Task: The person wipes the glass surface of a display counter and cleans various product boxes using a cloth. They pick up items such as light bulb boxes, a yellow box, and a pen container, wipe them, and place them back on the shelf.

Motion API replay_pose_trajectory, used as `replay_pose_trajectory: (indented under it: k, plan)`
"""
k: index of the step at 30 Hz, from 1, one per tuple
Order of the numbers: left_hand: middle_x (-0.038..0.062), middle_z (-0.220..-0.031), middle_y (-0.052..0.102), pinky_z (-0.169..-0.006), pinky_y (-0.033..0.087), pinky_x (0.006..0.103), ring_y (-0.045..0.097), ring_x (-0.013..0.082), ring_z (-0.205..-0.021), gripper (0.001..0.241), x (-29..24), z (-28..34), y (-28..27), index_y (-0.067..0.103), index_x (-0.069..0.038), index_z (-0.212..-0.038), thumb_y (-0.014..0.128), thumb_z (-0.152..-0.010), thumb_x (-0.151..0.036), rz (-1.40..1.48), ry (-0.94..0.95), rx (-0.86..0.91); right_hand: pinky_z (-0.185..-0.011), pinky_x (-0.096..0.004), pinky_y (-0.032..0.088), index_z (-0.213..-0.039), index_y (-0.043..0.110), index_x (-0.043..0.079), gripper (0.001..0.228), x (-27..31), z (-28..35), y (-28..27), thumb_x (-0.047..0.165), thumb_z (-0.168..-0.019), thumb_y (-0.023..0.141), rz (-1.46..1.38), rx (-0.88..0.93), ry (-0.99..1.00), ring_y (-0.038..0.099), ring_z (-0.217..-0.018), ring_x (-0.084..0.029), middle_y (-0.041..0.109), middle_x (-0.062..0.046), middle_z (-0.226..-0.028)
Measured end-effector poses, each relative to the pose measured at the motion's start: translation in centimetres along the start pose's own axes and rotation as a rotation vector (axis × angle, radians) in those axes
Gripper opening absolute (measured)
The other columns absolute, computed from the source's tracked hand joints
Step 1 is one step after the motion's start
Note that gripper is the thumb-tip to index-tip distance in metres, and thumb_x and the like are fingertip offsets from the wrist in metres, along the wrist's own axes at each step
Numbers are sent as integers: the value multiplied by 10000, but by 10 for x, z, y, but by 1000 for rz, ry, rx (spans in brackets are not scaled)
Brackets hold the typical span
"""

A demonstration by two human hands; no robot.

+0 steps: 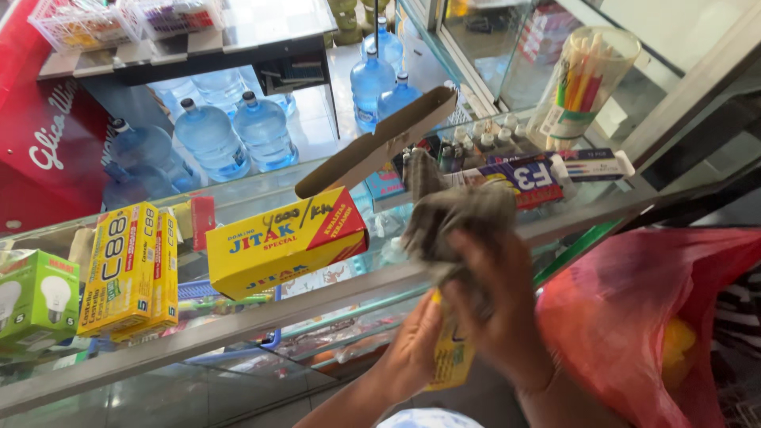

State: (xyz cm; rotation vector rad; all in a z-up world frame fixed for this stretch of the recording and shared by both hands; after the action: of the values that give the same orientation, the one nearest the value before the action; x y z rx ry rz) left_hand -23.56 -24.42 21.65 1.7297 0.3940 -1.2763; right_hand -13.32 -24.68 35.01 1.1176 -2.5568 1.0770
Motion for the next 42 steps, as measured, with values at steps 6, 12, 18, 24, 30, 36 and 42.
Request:
replay_pose_trajectory:
  k: [6, 12, 18, 24, 30, 36, 42]
  plan:
    - [131, -1396, 561, -1044, 478, 385, 551, 213, -1253, 549, -5, 4, -3, 309, -68, -1577, 489, -1078, -209, -49, 20, 42, -847, -295, 489, -1316, 628, 1, 293, -110, -14, -18, 214, -1119, 583, -802, -325, 730, 585, -998, -188, 671, -47, -1134]
    - [95, -1459, 513, -1054, 517, 408, 565, 226, -1288, 576, -22, -22, -17, 218, -195, -1597, 419, -1059, -236, 316, 195, -148, -1207, -457, 385, -1220, 571, 51, 269, -12, -7, -19, 283, -1085, 553, -221, -119, -15, 510, -1373, -356, 513, -185, -1442]
    - [154, -1372, 569, -1021, 521, 412, 600, 271, -1215, 392, -50, -33, -21, 357, -171, -1473, 381, -1088, -239, 575, 403, -186, -1073, -525, 370, -1095, 571, 64, 441, 29, 27, 11, 170, -726, 786, 10, 37, -57, 513, -1245, -447, 540, -232, -1416]
    - [134, -1328, 577, -965, 504, 374, 578, 217, -1148, 353, -43, -34, -15, 402, -76, -1491, 374, -1174, -226, 414, 467, -190, -970, -377, 512, -1326, 464, 33, 440, -50, 55, 12, 125, -949, 672, -874, -132, 479, 591, -1155, -231, 461, -156, -1550]
    - [140, -1365, 563, -1001, 481, 336, 561, 161, -1167, 504, -52, -44, -9, 243, -104, -1596, 377, -1116, -179, -144, 471, -326, -1115, -356, 479, -1423, 443, -2, 616, -62, 66, 8, 34, -884, 739, -682, -134, 348, 570, -1299, -229, 542, -160, -1427]
    - [145, -1707, 208, -1233, 305, 357, 337, 230, -1514, 682, -81, -37, 14, 62, -138, -1667, 423, -1094, -218, 6, 473, -136, -1210, -418, 363, -1367, 520, 13, 581, -10, 59, -3, 90, -832, 731, -464, -91, 15, 485, -1433, -319, 487, -192, -1522]
    - [135, -1661, 255, -1269, 299, 424, 320, 273, -1526, 684, -107, -19, 39, 258, -110, -1620, 493, -1064, -433, -179, 811, 31, -1341, -547, 14, -1381, 532, 16, 505, -2, 29, 1, 93, -884, 581, -291, 78, 1, 404, -1528, -378, 507, -194, -1530]
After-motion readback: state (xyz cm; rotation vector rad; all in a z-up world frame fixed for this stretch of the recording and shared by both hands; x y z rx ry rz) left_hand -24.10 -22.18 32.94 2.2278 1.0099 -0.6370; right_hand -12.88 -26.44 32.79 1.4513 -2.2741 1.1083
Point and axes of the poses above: each hand's wrist, its own z-axis away from the middle knuckle, its own y-axis out of the palm, x = y × z, the point moved 8 cm from there along -z, towards the middle knuckle
